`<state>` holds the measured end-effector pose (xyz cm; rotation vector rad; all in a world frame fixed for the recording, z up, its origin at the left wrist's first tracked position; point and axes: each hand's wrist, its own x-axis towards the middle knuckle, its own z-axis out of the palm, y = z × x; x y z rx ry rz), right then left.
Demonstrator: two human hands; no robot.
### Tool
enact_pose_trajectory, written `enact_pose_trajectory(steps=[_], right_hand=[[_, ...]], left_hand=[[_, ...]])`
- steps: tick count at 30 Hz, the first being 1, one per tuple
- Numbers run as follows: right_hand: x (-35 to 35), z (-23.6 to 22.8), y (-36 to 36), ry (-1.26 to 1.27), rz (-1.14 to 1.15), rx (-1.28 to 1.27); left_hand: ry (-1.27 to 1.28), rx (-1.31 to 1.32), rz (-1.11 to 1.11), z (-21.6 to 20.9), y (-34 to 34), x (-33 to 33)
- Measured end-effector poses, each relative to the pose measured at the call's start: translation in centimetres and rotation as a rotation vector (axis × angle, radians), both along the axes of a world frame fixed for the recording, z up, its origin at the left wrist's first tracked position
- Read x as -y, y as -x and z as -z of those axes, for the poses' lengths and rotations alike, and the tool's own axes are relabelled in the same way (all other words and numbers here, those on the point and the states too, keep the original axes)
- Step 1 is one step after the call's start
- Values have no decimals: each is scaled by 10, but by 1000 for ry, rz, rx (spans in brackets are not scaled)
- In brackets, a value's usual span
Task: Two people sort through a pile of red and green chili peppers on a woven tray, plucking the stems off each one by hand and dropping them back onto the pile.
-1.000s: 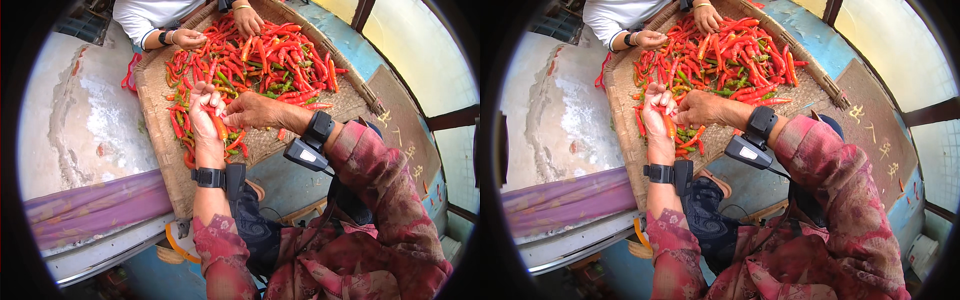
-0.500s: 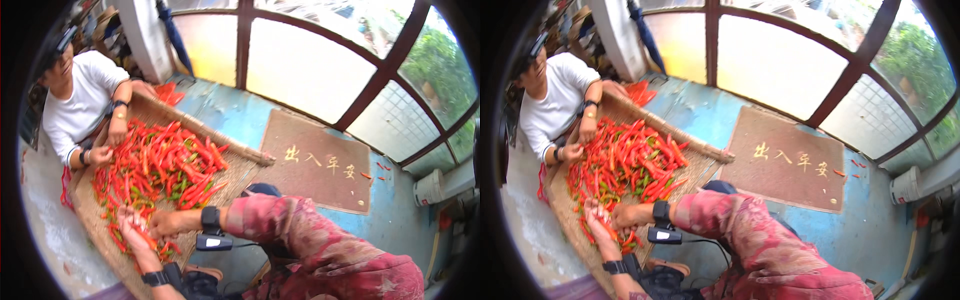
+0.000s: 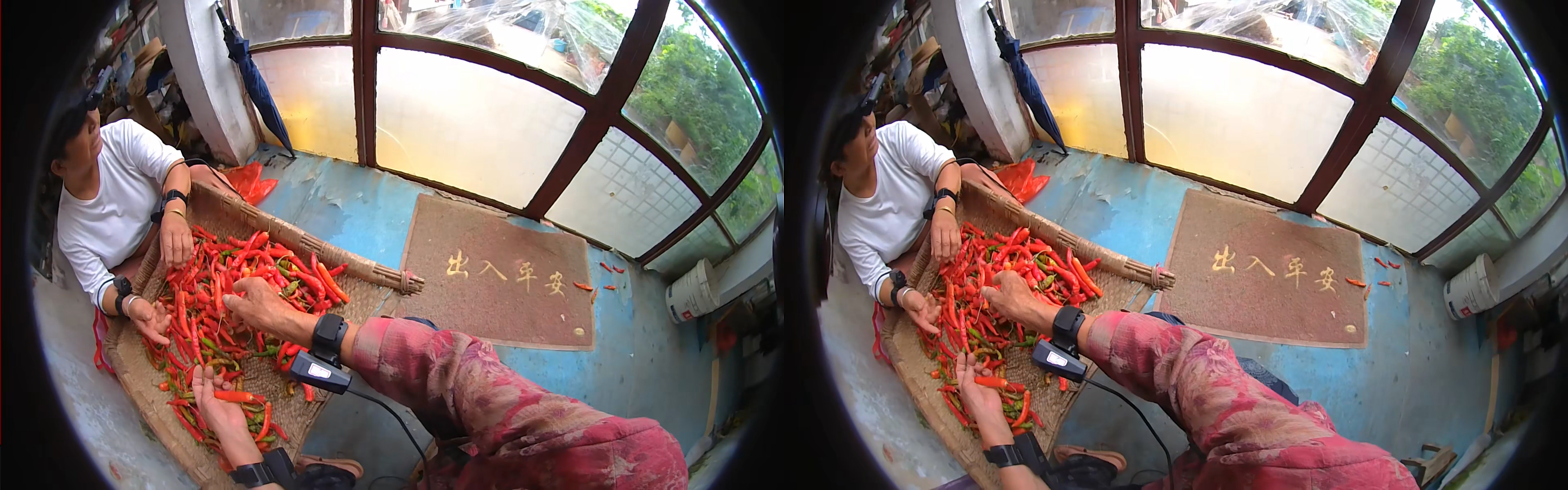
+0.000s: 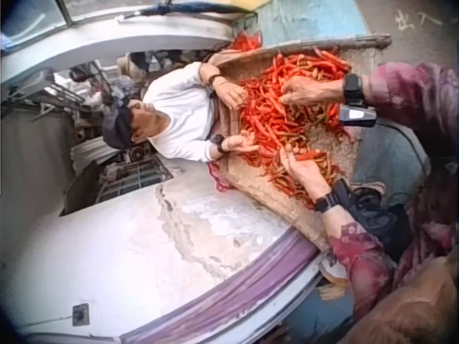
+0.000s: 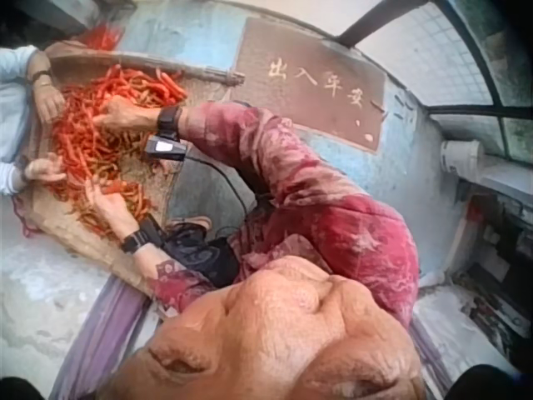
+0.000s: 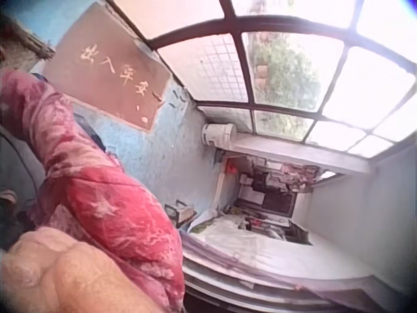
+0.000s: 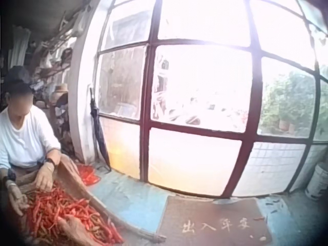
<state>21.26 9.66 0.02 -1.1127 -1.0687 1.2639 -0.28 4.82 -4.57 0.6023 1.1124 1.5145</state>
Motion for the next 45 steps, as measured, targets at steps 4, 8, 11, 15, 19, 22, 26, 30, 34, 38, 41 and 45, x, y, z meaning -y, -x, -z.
enact_pose_trajectory(steps=[4,8,11,15,19,22,26,30,34,38,41,45], right_hand=[[9,25,18,-256,-447,403],[46,35,63,-334,-650,608],[40,37,53,-302,-602,712],[19,20,18,-381,-445,961],[-6,9,0,-524,-46,1040],[-15,6,-15,-439,105,1081],[-9,3,-6,-767,334,1128],[-2,16,9,-886,-65,958],[5,17,14,-876,-73,996],[9,15,10,-754,-201,1095],[11,13,9,-730,-240,1110],[10,15,4,-724,-276,1110]], left_hand=[[-19,16,44,-7,-20,-1],[-60,0,2,1,-9,-1],[-121,-23,70,0,-25,-3],[-126,-98,92,-28,-29,7],[50,-587,236,-27,12,18],[36,-1211,568,-19,8,30],[-293,-1720,689,5,0,55],[-154,-1549,688,-1,-42,52],[-133,-1722,723,5,-74,52],[-34,-1664,734,10,-81,50],[24,-1697,707,20,-68,48],[34,-1698,824,12,-53,38]])
